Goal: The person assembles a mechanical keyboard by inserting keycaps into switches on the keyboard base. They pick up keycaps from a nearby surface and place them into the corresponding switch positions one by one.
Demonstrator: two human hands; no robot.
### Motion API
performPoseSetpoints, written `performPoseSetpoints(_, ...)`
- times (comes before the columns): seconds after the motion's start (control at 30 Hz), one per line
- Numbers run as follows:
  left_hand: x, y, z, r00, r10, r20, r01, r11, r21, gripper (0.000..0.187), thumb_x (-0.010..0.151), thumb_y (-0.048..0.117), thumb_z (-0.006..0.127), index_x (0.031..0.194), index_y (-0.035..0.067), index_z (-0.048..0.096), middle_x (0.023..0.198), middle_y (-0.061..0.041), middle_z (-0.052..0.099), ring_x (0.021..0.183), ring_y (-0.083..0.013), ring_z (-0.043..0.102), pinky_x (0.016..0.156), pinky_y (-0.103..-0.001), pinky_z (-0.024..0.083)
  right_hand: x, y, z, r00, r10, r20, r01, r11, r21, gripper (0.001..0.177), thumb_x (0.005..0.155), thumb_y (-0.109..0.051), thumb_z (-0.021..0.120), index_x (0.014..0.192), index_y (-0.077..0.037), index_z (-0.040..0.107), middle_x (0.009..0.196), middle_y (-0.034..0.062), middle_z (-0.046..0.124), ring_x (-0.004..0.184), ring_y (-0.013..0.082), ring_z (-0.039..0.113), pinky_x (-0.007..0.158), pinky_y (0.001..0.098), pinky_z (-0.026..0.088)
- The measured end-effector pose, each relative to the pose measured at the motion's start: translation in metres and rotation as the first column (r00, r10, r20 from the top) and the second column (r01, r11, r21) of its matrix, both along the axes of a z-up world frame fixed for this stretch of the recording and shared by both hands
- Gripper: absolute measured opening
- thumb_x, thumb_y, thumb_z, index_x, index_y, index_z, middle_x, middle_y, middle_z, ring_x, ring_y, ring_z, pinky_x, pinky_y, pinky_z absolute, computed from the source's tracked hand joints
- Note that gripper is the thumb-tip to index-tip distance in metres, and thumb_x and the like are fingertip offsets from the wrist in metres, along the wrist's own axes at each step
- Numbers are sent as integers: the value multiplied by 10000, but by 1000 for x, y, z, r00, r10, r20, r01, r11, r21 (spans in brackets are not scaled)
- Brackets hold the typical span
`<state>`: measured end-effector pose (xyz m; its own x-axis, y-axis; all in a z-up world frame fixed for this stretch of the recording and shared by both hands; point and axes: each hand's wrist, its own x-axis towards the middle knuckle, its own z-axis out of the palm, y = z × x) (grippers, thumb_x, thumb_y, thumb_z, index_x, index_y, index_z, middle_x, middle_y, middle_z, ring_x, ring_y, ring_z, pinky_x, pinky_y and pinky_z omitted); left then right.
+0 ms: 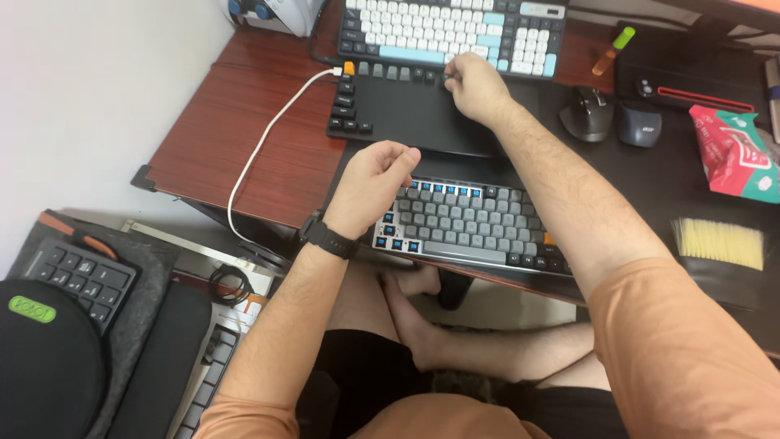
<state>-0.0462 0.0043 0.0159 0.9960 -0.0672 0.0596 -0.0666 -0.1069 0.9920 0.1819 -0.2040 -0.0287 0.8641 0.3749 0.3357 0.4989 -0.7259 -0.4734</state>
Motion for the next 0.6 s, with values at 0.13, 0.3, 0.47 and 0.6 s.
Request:
performPoseSetpoints(0.13,3,-2,-1,999,-8,-40,10,999,38,348,974,347,653,1044,13,721,758,8,665,691,-57,595,611,-229,484,-1,3,4,999,-21,-30,20,999,-26,156,953,-109,707,1082,-28,670,1062,136,698,981,292,673,886,400,530)
performPoseSetpoints(0.3,0,-2,0,999,-17,-44,19,999,49,344,972,346,649,1056,20,717,747,14,671,695,-53,612,615,-224,497,-1,9,8,1000,-22,-1,22,994,-107,161,951,-113,704,1087,-29,684,1077,135,679,981,305,659,880,412,519)
performPoseSetpoints(0.47,-6,-8,-1,1000,-30,3,30,999,31,321,969,307,649,1038,3,726,770,8,696,687,-60,628,610,-233,518,-13,-2,13,1000,-7,-16,8,998,55,334,959,-111,693,1273,-31,611,1001,110,699,945,281,668,855,404,522)
performPoseSetpoints(0.6,-7,-23,-2,997,-71,-3,71,994,82,306,937,277,608,995,2,728,736,-18,696,653,-88,637,578,-258,512,-48,-28,34,999,18,42,-22,994,109,308,965,-111,715,1248,-16,640,947,124,689,887,278,653,816,401,519)
